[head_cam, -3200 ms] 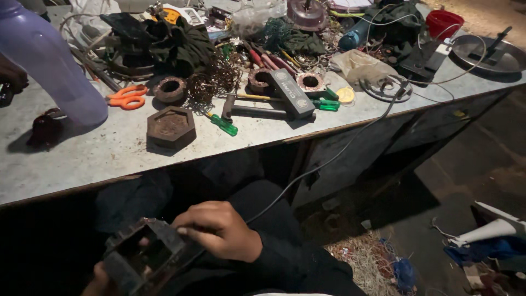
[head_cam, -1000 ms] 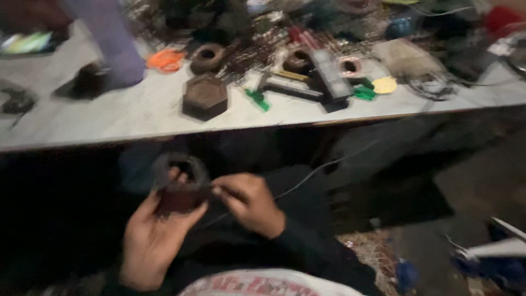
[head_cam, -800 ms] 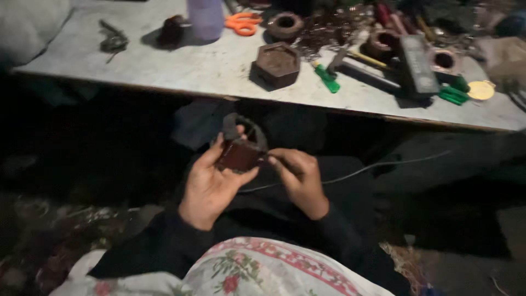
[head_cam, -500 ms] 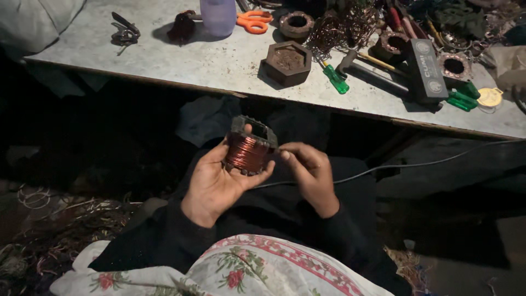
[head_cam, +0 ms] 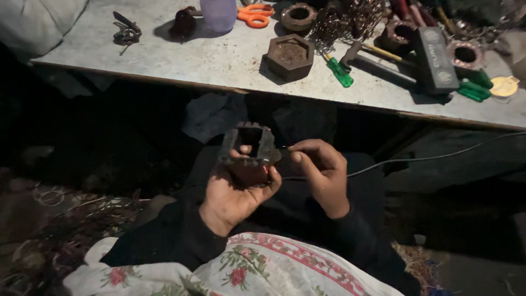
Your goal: The person winds copper wire around a small rectangular core held in their hands. They repeatedly wrap the wire, adjust the coil, and occasionally pause to inspect the winding. The task continues throughout the clip with the person seated and working on their lap.
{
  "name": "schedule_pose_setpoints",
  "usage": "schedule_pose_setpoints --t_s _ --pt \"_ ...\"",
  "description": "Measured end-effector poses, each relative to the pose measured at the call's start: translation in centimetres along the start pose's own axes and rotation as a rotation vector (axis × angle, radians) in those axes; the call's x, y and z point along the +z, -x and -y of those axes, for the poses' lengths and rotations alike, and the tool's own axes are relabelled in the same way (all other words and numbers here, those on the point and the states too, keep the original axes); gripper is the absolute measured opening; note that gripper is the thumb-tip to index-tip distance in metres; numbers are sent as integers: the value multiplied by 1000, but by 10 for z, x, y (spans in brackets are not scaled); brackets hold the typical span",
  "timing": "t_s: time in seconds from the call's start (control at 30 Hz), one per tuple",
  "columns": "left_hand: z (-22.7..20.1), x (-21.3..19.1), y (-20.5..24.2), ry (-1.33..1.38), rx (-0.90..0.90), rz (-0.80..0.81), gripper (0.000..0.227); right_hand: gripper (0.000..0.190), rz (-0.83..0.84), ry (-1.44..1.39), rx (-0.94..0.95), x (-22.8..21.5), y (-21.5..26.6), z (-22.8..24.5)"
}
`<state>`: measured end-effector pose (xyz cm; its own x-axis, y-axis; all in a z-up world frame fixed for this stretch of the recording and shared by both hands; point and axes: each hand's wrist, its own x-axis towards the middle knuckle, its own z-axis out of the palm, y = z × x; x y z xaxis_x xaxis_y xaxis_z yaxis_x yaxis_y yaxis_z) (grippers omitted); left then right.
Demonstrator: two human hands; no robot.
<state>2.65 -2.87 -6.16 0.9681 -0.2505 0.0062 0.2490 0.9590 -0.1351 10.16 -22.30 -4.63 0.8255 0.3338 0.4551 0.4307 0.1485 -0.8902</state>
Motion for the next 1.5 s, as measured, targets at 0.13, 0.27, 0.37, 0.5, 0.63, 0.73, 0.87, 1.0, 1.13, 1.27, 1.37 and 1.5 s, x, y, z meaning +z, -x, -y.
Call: schedule_pose_setpoints --t_s 0.13,0.27,0.37,0.5,0.63,0.73,0.87,1.0,1.13,1.27,1.37,1.5 --pt "5 -7 5 83 -69 -8 23 37 72 27 -246 13 -1 13" --pt "14 -1 8 18 -129 -147 25 53 195 -252 -181 17 -5 19" --pt "18 13 3 51 -139 -66 28 40 179 5 -210 9 -9 17" --pt "13 34 3 50 -115 26 43 24 90 12 -169 2 -14 -4" --pt "9 48 5 112 -132 62 54 16 -36 11 -204 7 -11 -28" --pt "13 51 4 103 -123 23 57 16 -118 -105 -177 14 -4 -39" --pt "18 46 2 -30 -138 -42 55 17 -240 -109 -212 20 1 -44" --pt "28 34 5 -245 -179 -35 40 19 -303 -105 -156 16 -2 -41" --pt "33 20 6 -816 -39 -23 45 16 -325 -321 -30 9 -11 -37" --pt "36 9 2 -1358 152 56 45 12 -282 -433 72 13 -9 -35" --pt "37 3 -1 -1579 237 108 42 13 -209 -348 39 20 -8 -39" --pt "40 0 1 -1456 232 36 49 14 -193 -312 101 24 -7 -46"
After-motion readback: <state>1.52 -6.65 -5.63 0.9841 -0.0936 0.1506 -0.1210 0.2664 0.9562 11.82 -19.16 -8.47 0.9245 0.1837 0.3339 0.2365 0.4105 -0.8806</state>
